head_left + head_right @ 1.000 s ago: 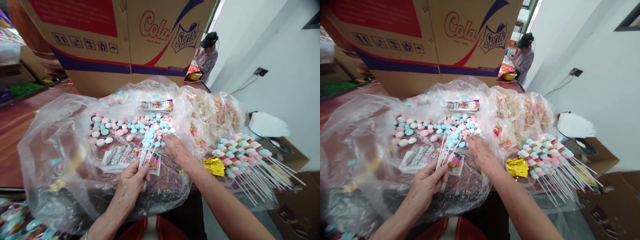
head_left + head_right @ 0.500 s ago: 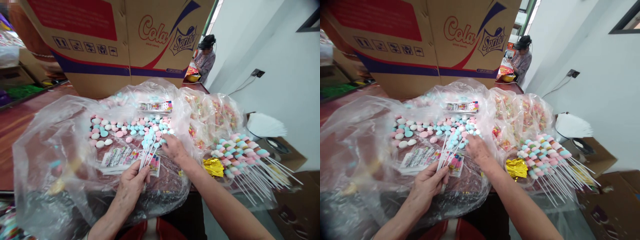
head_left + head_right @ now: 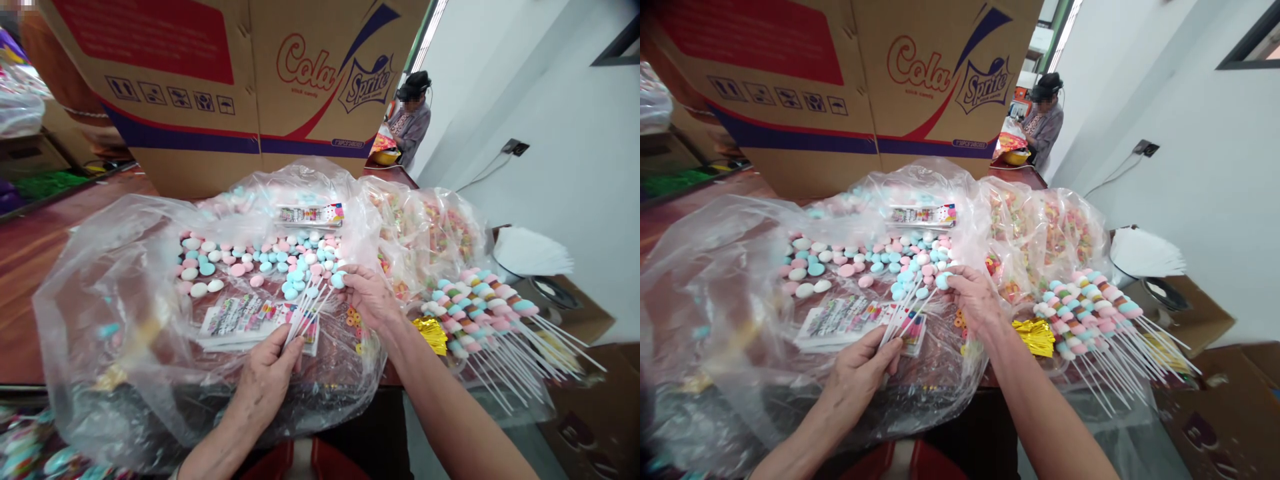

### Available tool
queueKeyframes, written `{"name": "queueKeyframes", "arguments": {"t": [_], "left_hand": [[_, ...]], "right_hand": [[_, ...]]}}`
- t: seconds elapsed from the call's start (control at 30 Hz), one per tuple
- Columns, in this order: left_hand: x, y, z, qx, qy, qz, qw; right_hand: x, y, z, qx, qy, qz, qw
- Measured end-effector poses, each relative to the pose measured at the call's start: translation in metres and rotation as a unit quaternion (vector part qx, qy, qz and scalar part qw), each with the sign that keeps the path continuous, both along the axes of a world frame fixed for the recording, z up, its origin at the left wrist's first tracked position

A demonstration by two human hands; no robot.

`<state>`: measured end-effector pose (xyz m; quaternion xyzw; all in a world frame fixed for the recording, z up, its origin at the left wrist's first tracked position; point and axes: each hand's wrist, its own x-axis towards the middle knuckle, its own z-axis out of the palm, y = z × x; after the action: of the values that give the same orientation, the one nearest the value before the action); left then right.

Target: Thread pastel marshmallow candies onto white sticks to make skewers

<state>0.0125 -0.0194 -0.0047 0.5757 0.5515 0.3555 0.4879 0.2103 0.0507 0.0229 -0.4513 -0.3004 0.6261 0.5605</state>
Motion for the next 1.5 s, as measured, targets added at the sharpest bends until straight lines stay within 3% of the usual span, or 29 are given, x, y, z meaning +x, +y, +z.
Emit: {"name": "queueKeyframes", "arguments": {"t": [0.23, 0.4, 0.63, 0.9, 1.1, 1.2, 1.3, 1.37, 1.5], "left_hand": [[0.0, 0.0, 0.002, -0.01, 0.01, -0.004, 1.0], [0.001, 0.0, 0.002, -0.01, 0.013, -0.003, 1.0], [0.001, -0.001, -0.002, -0.012, 0.013, 0.003, 1.0], [0.003, -0.002, 0.002, 0.006, 0.017, 0.014, 1.0], [0.0, -0.001, -0.004, 0.009, 0.013, 0.022, 1.0], [-0.001, -0.001, -0.002, 0.006, 0.003, 0.017, 1.0], [0.0, -0.001, 0.0, 0.002, -0.012, 0.007, 1.0], [0.0, -0.001, -0.001, -0.003, -0.016, 0.004, 1.0], [0.001, -0.001, -0.002, 0.003, -0.005, 0.008, 1.0]], "right_hand": [[-0.003, -0.005, 0.001, 0.027, -0.018, 0.007, 0.999], [-0.002, -0.008, -0.001, 0.077, -0.121, 0.033, 0.989], [0.003, -0.019, -0.004, 0.181, -0.353, 0.059, 0.916], [-0.007, -0.031, -0.018, 0.226, -0.411, 0.061, 0.881], [-0.03, -0.052, -0.019, 0.283, -0.455, 0.118, 0.836], [-0.023, -0.055, -0.013, 0.276, -0.477, 0.144, 0.822], [0.006, -0.046, 0.0, 0.213, -0.536, 0.088, 0.812], [0.025, -0.036, 0.007, 0.182, -0.624, 0.059, 0.757], [0.039, -0.026, 0.008, 0.155, -0.768, 0.179, 0.595]]}}
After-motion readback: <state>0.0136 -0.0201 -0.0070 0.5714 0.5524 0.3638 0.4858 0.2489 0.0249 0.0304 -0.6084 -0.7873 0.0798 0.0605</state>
